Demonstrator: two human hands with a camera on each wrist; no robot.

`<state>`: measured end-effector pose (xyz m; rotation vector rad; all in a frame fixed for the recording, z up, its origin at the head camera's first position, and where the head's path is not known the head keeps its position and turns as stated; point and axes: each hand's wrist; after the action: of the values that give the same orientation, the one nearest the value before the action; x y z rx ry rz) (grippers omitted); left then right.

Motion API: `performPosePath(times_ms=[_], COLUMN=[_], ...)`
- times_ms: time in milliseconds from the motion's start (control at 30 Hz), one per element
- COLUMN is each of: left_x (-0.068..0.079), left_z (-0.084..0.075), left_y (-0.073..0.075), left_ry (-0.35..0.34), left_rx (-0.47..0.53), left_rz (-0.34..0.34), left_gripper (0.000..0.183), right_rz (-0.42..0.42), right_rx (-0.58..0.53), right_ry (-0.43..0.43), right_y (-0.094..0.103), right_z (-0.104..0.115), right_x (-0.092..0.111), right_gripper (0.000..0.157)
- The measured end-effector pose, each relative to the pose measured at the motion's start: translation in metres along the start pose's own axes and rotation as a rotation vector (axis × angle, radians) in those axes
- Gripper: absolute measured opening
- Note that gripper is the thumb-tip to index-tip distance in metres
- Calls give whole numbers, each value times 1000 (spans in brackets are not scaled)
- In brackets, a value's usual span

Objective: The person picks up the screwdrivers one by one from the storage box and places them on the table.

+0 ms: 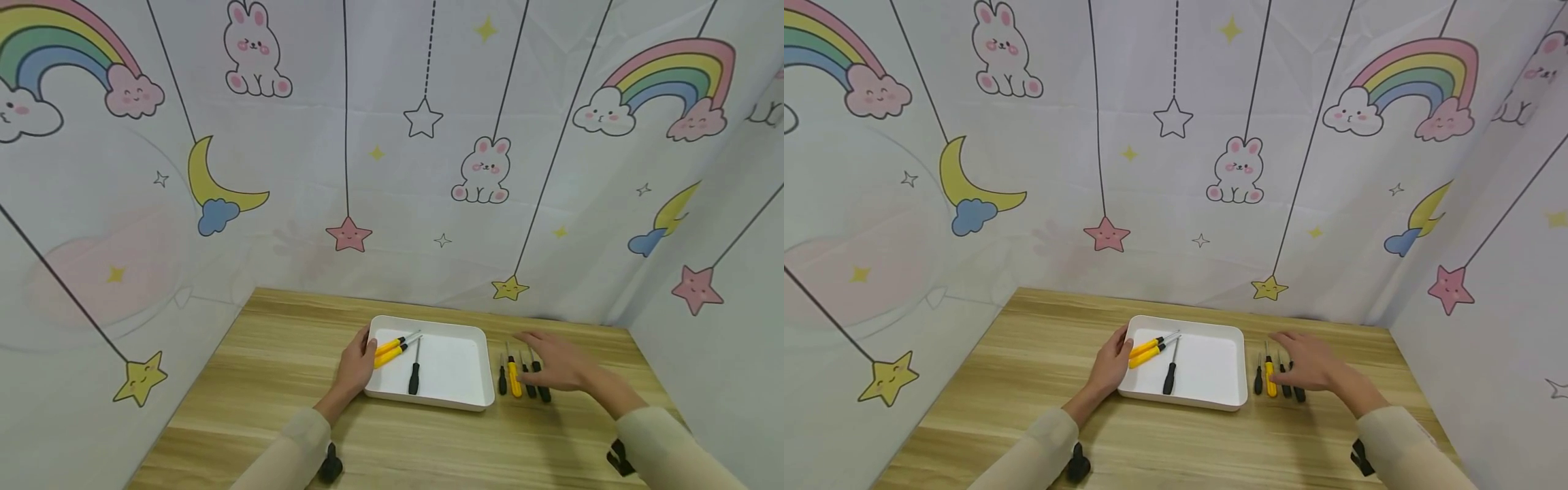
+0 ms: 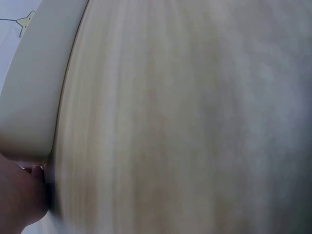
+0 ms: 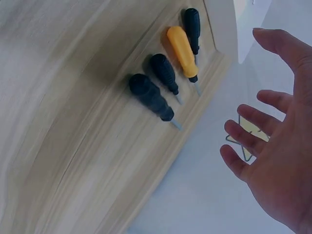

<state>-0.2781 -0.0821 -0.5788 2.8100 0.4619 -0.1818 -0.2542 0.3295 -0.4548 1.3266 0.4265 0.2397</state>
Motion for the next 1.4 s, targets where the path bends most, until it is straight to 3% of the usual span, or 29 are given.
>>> performPosePath(times_ms=[567,967,1400], left_x=[0,-1,-1], left_z=[1,1,3], left_y=[0,0,-1], left_ry=[4,-9,-10], left_rx=[-10,8,-11], left_rz=[-2,-5,-10], left_gripper=[51,51,51], right_rz=[-151,-244,-275], right_rx=[-66,-179,-330], right_ry=[60,6,-79], right_y=[-17,-40,-63], right_z=[15,26,40], right_x=[-9,-13,-16], right_gripper=[91,93,95])
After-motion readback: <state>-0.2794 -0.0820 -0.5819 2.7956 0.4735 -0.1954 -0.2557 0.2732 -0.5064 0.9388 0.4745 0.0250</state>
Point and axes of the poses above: each hand's wrist, its own x-axis away from the middle knuckle, its own y-axis out of the back of the hand, z = x × y, and after that the axes turned 14 degrees about -z, right-handed
